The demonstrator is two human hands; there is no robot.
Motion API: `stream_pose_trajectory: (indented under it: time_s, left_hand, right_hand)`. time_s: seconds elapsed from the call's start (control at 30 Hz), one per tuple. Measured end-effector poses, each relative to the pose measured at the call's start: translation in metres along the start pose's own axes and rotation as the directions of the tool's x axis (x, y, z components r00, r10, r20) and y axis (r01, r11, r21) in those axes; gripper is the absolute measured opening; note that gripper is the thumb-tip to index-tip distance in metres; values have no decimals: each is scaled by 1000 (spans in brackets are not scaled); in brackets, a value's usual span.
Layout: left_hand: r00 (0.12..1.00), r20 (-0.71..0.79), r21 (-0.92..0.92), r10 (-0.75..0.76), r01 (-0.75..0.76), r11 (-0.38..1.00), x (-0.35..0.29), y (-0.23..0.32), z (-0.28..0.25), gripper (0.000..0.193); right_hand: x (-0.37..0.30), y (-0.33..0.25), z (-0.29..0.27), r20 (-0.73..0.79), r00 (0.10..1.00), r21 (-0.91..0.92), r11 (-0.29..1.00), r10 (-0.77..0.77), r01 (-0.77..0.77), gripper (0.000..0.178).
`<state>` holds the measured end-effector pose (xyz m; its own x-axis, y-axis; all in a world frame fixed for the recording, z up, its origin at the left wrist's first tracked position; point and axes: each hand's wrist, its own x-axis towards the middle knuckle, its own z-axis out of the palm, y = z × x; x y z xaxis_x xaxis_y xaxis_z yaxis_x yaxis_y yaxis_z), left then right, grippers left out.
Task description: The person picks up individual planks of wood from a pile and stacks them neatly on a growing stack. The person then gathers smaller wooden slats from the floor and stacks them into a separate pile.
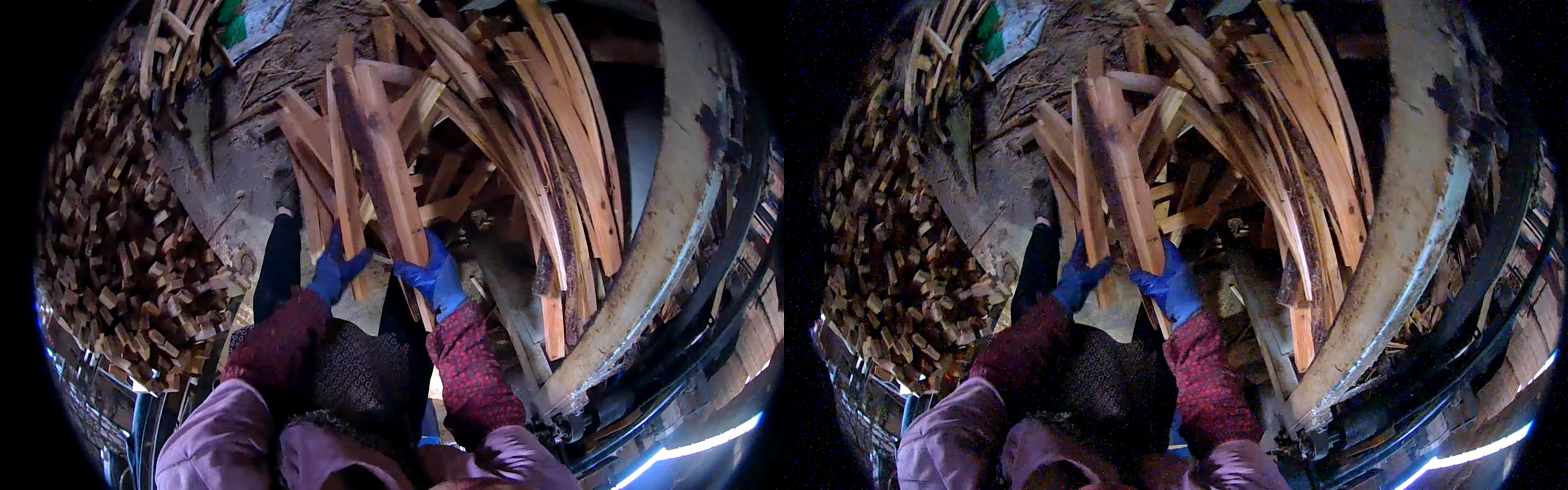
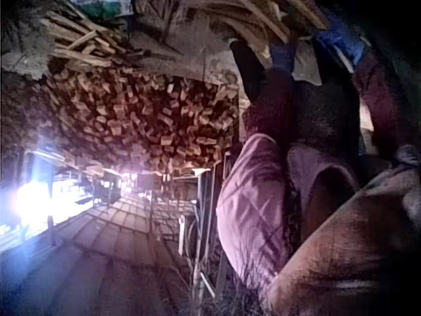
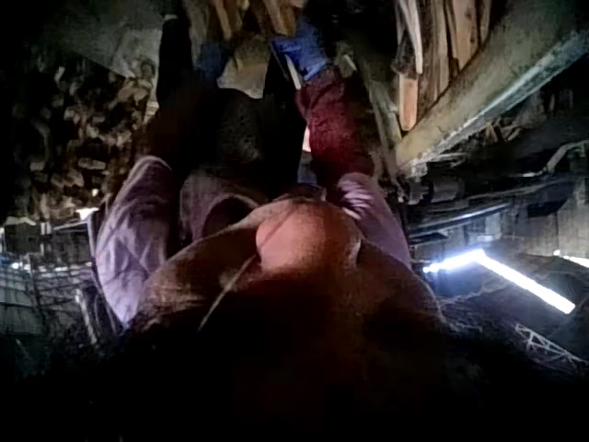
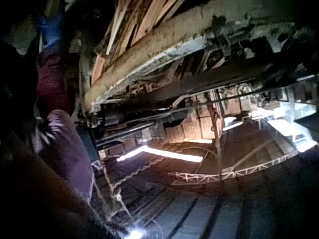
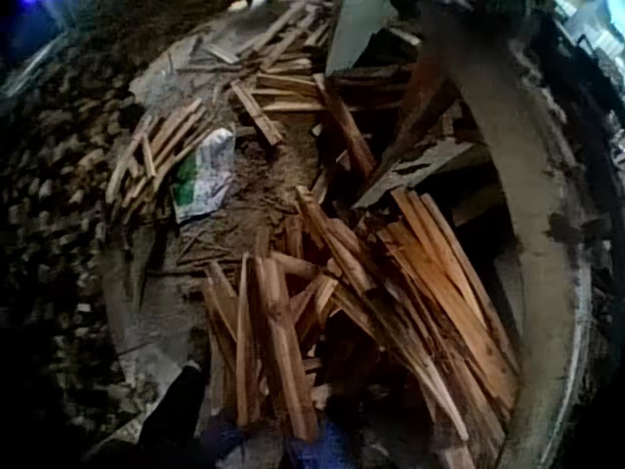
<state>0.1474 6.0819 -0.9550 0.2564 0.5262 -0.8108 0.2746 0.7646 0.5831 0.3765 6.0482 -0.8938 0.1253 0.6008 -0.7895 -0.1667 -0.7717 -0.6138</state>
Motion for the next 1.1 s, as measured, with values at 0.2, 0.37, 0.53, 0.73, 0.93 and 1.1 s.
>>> stream_pose_trajectory:
  time_s: [0.2, 0.37, 0.53, 0.73, 0.93, 1.1]
  left_hand:
    - [930, 307, -505, -202, 339, 794, 36, 1, 13, 41]
    - [971, 78, -469, -226, 236, 851, 21, 28, 21, 37]
    - [980, -179, 120, -87, 110, 987, 63, -22, -47, 41]
    - [954, -13, -330, -301, 280, 902, 56, -37, -112, 34]
    - [932, 10, -486, -362, 321, 813, 32, -29, -125, 42]
    - [948, 14, -555, -319, 272, 786, 26, -17, -141, 45]
  right_hand:
    - [-29, 43, 37, 93, 984, 65, 986, 150, -156, 80]
    - [-18, -41, -6, -57, 956, -653, 735, -289, 183, 77]
    - [95, -131, -129, -306, 671, -951, 192, -676, -241, 82]
    - [176, -165, -133, -394, 823, -850, -179, -409, -496, 72]
    - [198, -184, -143, -477, 843, -839, -156, -251, -521, 67]
    - [206, -177, -123, -399, 864, -904, -28, -306, -427, 63]
